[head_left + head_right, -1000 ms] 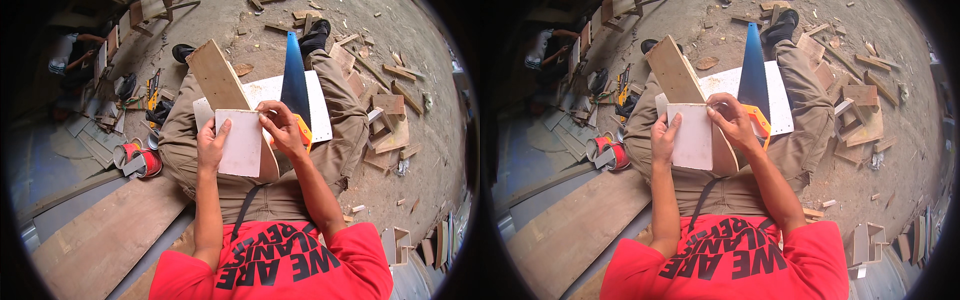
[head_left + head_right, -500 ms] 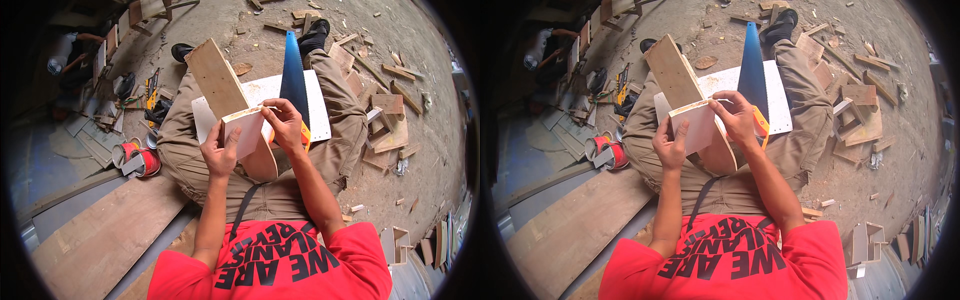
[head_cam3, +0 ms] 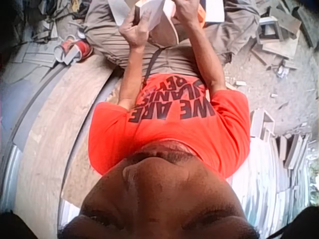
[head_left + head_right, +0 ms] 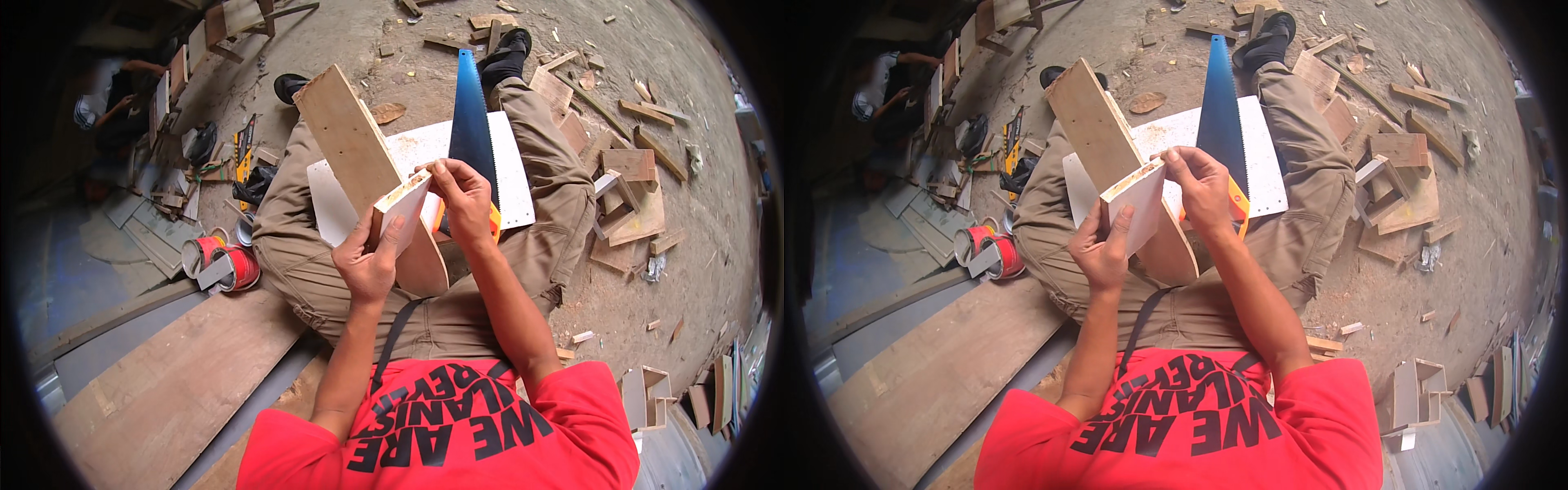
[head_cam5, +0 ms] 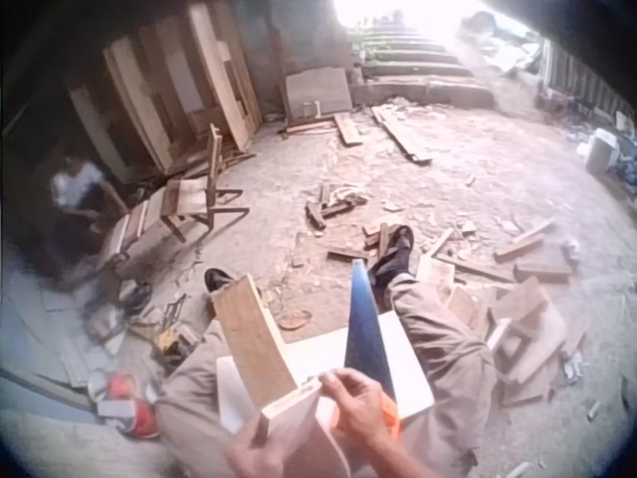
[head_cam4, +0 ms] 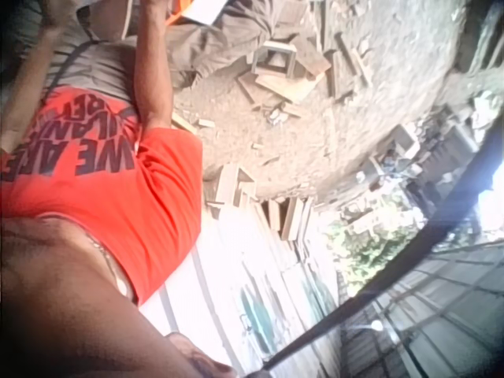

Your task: The person sits on the floor and uses a hand saw to cut a piece of wood. They then assemble the cut pieces into a small wooden box, fitting the sides together and placing a lid on top.

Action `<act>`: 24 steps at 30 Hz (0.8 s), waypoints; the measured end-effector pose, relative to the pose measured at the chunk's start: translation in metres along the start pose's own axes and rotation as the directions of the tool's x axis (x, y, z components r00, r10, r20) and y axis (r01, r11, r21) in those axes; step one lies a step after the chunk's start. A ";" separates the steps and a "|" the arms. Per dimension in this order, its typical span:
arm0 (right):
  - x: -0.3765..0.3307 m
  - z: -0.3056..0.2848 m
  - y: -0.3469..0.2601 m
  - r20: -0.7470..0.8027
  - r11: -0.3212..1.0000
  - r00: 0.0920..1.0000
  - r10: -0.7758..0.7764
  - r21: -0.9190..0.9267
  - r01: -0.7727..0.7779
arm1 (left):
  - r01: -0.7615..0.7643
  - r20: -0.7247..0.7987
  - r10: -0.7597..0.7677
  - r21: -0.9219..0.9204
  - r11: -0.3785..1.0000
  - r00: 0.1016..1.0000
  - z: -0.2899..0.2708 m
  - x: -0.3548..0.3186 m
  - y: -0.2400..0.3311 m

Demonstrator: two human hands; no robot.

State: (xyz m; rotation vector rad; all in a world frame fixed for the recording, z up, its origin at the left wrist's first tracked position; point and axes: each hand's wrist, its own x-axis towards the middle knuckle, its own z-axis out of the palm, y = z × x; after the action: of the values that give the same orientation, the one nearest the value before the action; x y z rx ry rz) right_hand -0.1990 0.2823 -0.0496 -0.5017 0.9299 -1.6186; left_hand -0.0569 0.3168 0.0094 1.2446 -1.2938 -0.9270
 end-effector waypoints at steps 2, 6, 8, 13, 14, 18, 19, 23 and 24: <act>0.000 0.000 0.004 -0.032 0.999 0.999 0.042 0.032 -0.041 | 0.108 -0.023 -0.113 -0.174 0.979 0.993 -0.006 0.011 0.001; -0.002 0.005 0.001 0.080 0.992 0.990 0.119 0.018 -0.121 | 0.288 -0.055 -0.368 -0.519 0.805 0.928 -0.026 0.039 -0.021; -0.002 0.005 0.006 0.178 0.979 0.979 0.096 -0.196 -0.061 | 0.322 -0.079 -0.463 -0.617 0.718 0.883 -0.030 0.052 -0.026; -0.005 0.008 0.005 0.290 0.946 0.915 0.281 -0.244 -0.213 | 0.286 -0.138 -0.551 -0.737 0.612 0.823 -0.040 0.066 -0.046; -0.005 0.006 0.007 0.315 0.947 0.897 0.309 -0.186 -0.261 | 0.297 -0.104 -0.557 -0.758 0.581 0.824 -0.042 0.065 -0.047; 0.000 -0.001 0.012 0.282 0.970 0.931 0.231 -0.139 -0.199 | 0.340 -0.030 -0.581 -0.787 0.516 0.813 -0.041 0.060 -0.050; 0.001 -0.003 0.012 0.266 0.970 0.935 0.234 -0.135 -0.204 | 0.350 -0.031 -0.587 -0.777 0.523 0.809 -0.041 0.057 -0.051; 0.000 0.003 0.007 0.310 0.989 0.940 0.141 -0.078 -0.122 | 0.377 -0.021 -0.595 -0.755 0.536 0.804 -0.042 0.053 -0.059; -0.004 0.009 0.006 0.297 0.993 0.948 0.117 -0.065 -0.102 | 0.378 -0.038 -0.601 -0.746 0.549 0.798 -0.042 0.051 -0.060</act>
State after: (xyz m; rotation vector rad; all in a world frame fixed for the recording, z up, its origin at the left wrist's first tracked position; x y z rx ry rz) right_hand -0.1878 0.2829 -0.0480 -0.6974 0.7548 -1.3753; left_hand -0.0012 0.2629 -0.0347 1.0513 -0.2231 -1.4155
